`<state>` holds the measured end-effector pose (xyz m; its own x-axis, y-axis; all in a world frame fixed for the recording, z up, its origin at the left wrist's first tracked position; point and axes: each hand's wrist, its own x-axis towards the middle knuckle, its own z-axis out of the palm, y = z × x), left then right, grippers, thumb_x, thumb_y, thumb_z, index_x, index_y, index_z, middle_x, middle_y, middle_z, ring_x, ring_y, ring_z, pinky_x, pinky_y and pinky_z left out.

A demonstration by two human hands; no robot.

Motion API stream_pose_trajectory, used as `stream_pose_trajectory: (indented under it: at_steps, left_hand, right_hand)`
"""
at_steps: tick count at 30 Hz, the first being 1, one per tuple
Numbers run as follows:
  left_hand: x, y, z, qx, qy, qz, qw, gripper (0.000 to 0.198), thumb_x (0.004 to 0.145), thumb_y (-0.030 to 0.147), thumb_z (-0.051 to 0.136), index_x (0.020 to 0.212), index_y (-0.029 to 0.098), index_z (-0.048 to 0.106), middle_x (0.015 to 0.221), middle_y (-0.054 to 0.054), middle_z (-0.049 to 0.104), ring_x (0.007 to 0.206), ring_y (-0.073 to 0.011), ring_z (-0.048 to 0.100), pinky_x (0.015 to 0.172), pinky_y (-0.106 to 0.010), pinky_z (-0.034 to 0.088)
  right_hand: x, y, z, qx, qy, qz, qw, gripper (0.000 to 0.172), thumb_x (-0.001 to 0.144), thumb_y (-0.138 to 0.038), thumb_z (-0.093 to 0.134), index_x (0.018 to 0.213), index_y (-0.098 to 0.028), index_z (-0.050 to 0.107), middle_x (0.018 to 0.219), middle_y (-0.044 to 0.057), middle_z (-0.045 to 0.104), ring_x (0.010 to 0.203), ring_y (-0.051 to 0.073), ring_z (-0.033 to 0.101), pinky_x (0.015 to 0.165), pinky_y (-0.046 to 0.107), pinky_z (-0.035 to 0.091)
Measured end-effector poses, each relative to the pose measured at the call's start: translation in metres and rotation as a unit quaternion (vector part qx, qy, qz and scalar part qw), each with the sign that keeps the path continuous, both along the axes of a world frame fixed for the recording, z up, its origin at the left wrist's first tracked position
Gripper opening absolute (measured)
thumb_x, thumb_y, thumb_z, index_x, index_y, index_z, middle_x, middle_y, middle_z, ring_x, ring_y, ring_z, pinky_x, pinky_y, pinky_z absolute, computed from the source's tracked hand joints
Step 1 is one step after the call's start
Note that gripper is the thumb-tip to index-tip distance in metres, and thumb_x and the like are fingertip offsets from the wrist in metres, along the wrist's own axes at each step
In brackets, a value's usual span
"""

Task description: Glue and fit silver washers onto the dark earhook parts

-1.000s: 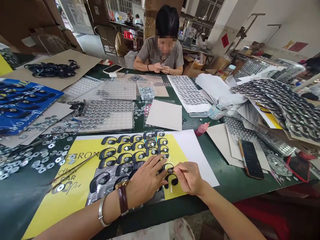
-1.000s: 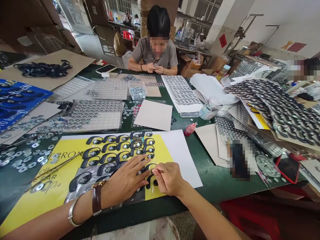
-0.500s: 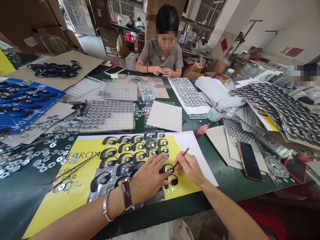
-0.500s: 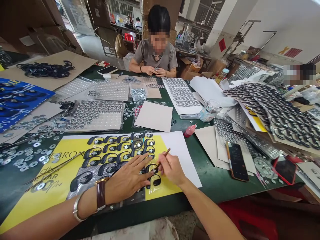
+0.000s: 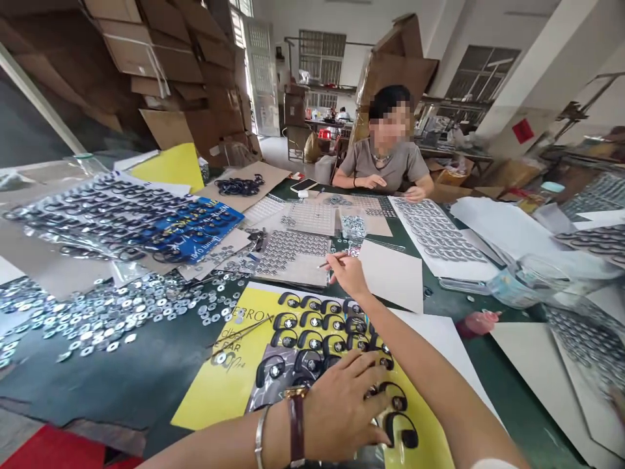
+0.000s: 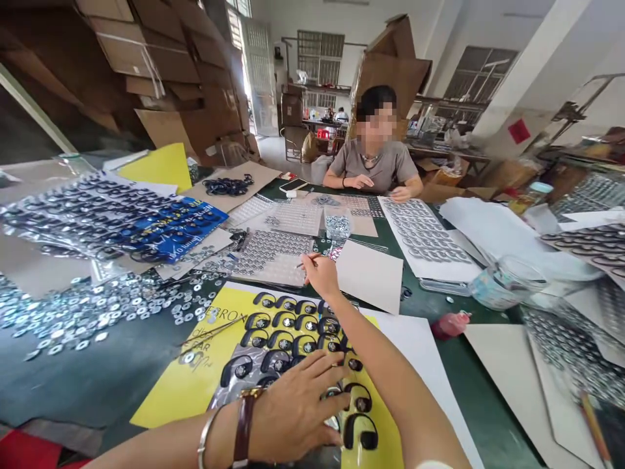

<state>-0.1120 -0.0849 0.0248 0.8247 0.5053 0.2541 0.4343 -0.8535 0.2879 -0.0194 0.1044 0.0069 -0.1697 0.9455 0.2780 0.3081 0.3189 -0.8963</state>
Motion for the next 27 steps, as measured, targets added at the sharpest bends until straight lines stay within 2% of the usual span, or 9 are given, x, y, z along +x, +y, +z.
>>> stream_pose_trajectory:
  at_steps: [3, 6, 11, 13, 15, 18, 20, 24, 27]
  left_hand:
    - [-0.03, -0.004, 0.01, -0.05, 0.013, 0.056, 0.997, 0.035, 0.095, 0.045, 0.046, 0.117, 0.02, 0.058, 0.138, -0.008, 0.048, 0.138, -0.0266, 0.032, 0.115, -0.047, 0.028]
    - [-0.054, -0.005, 0.012, -0.084, 0.009, 0.12, 0.989, 0.029, 0.093, 0.037, 0.05, 0.117, 0.023, 0.06, 0.138, -0.008, 0.049, 0.137, -0.0289, 0.035, 0.112, -0.052, 0.034]
    - [-0.085, 0.0, 0.009, -0.163, -0.099, 0.222, 0.956, 0.028, 0.094, 0.035, 0.05, 0.117, 0.025, 0.063, 0.128, -0.009, 0.058, 0.122, -0.0268, 0.052, 0.101, -0.047, 0.047]
    - [-0.092, 0.004, 0.008, -0.249, -0.182, 0.282, 0.908, 0.032, 0.094, 0.039, 0.049, 0.12, 0.024, 0.061, 0.124, -0.01, 0.061, 0.114, -0.0239, 0.058, 0.097, -0.043, 0.051]
    - [-0.094, 0.008, 0.008, -0.351, -0.275, 0.32, 0.836, 0.041, 0.092, 0.044, 0.052, 0.128, 0.022, 0.054, 0.124, -0.01, 0.062, 0.111, -0.0218, 0.061, 0.094, -0.039, 0.052]
    - [-0.084, 0.01, 0.007, -0.474, -0.394, 0.305, 0.725, 0.055, 0.089, 0.046, 0.057, 0.136, 0.02, 0.045, 0.124, -0.011, 0.062, 0.109, -0.0207, 0.062, 0.09, -0.034, 0.054]
    - [-0.071, 0.007, 0.006, -0.531, -0.428, 0.277, 0.677, 0.049, 0.087, 0.045, 0.062, 0.127, 0.017, 0.054, 0.114, -0.011, 0.067, 0.101, -0.0197, 0.065, 0.083, -0.029, 0.055]
    - [-0.041, -0.007, 0.002, -0.631, -0.418, 0.231, 0.612, 0.03, 0.081, 0.039, 0.071, 0.096, 0.014, 0.07, 0.091, -0.009, 0.073, 0.08, -0.0146, 0.068, 0.069, -0.021, 0.053]
    - [-0.025, -0.02, 0.001, -0.67, -0.352, 0.209, 0.619, 0.03, 0.079, 0.041, 0.072, 0.093, 0.015, 0.071, 0.086, -0.008, 0.074, 0.076, -0.0155, 0.068, 0.066, -0.021, 0.053]
  right_hand:
    - [-0.036, 0.026, -0.006, 0.007, -0.003, 0.016, 1.0, 0.052, 0.089, -0.057, 0.046, 0.064, -0.016, 0.067, 0.083, 0.007, 0.075, 0.041, 0.012, 0.062, 0.056, 0.024, 0.051]
    - [-0.061, 0.036, -0.007, 0.009, -0.006, 0.029, 1.0, 0.051, 0.089, -0.057, 0.048, 0.065, -0.017, 0.068, 0.08, 0.006, 0.075, 0.042, 0.012, 0.063, 0.058, 0.024, 0.051]
    - [-0.062, 0.022, 0.006, 0.022, 0.008, 0.035, 0.999, 0.052, 0.088, -0.058, 0.048, 0.064, -0.016, 0.068, 0.082, 0.007, 0.075, 0.044, 0.013, 0.064, 0.058, 0.026, 0.052]
    - [-0.046, -0.002, 0.016, 0.027, 0.018, 0.032, 0.999, 0.055, 0.09, -0.059, 0.044, 0.066, -0.016, 0.067, 0.082, 0.008, 0.074, 0.047, 0.013, 0.065, 0.058, 0.026, 0.053]
    - [-0.026, -0.035, 0.026, 0.022, 0.04, 0.033, 0.998, 0.053, 0.092, -0.058, 0.042, 0.073, -0.015, 0.067, 0.075, 0.007, 0.073, 0.048, 0.014, 0.066, 0.055, 0.026, 0.053]
    - [0.003, -0.093, 0.037, -0.019, 0.118, 0.054, 0.991, 0.042, 0.092, -0.052, 0.05, 0.081, -0.015, 0.066, 0.066, 0.005, 0.07, 0.05, 0.016, 0.067, 0.05, 0.025, 0.053]
    - [0.021, -0.129, 0.04, -0.039, 0.149, 0.05, 0.987, 0.037, 0.092, -0.048, 0.052, 0.081, -0.016, 0.065, 0.064, 0.004, 0.07, 0.05, 0.015, 0.067, 0.046, 0.024, 0.052]
    - [0.054, -0.183, 0.035, -0.042, 0.177, 0.009, 0.983, 0.03, 0.095, -0.039, 0.05, 0.082, -0.016, 0.065, 0.066, 0.004, 0.07, 0.052, 0.014, 0.067, 0.043, 0.021, 0.049]
    - [0.082, -0.214, 0.024, -0.02, 0.173, -0.061, 0.983, 0.028, 0.098, -0.033, 0.045, 0.084, -0.017, 0.064, 0.064, 0.004, 0.07, 0.05, 0.015, 0.067, 0.042, 0.022, 0.047]
